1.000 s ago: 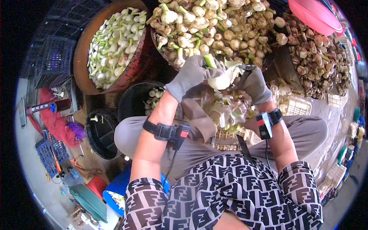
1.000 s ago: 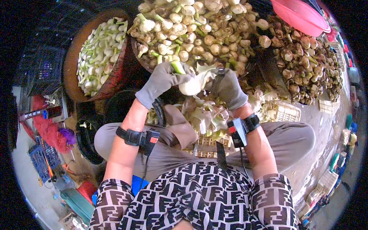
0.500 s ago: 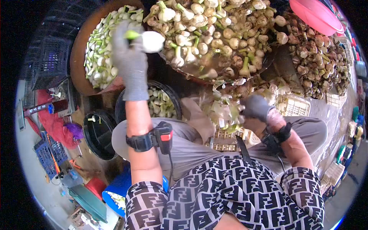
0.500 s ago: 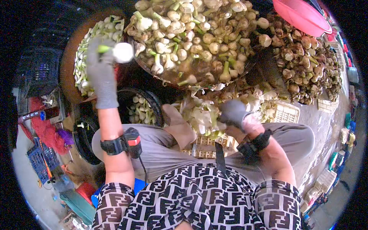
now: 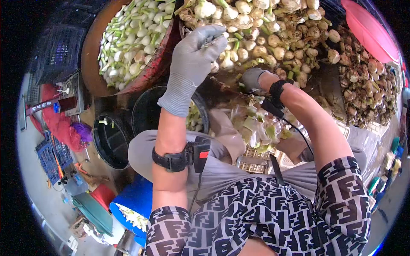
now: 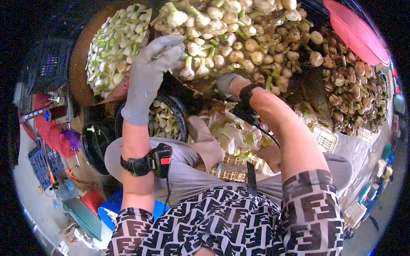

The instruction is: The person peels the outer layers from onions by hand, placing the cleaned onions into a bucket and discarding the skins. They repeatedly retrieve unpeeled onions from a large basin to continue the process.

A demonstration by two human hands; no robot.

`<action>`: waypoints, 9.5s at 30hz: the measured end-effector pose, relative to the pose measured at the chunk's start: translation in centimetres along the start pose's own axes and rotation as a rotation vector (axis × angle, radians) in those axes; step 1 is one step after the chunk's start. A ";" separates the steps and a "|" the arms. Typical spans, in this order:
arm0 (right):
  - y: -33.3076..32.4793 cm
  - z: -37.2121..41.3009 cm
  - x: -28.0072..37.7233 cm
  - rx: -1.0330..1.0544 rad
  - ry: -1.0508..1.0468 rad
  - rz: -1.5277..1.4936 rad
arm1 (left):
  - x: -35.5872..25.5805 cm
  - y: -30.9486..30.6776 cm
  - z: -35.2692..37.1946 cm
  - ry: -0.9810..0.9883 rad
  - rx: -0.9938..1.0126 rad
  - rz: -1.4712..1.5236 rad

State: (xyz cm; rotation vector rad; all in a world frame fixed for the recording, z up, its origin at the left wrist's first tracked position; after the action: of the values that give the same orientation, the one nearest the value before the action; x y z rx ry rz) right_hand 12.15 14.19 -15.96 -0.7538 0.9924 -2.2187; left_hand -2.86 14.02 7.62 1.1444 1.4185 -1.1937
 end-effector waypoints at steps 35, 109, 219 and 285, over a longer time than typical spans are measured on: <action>-6.3 13.9 -1.4 -0.598 0.403 -1.674 | 8.8 9.1 5.4 -0.137 0.370 0.296; -9.8 16.3 3.6 -0.577 0.257 -2.185 | 1.8 9.9 4.6 0.371 0.472 -0.529; -10.5 8.9 -3.1 -0.312 0.434 -0.709 | 5.8 5.9 2.1 0.038 0.537 -0.683; -2.3 21.7 -1.6 -0.250 0.576 -0.592 | 7.0 -8.3 0.1 0.028 -0.570 1.334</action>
State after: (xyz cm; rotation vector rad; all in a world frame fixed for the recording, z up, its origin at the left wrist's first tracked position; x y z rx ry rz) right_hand 27.53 6.69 -2.41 -0.5655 1.4903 -2.9613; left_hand -12.04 13.76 1.81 1.2775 0.6112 0.1643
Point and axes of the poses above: each hand's wrist, its own z-axis away from the middle knuckle, its own y-axis out of the palm, x = y × z, the point moved 7 cm from there along -z, towards the middle knuckle, and after that the axes turned 11 degrees about y, right-handed, at the moved point
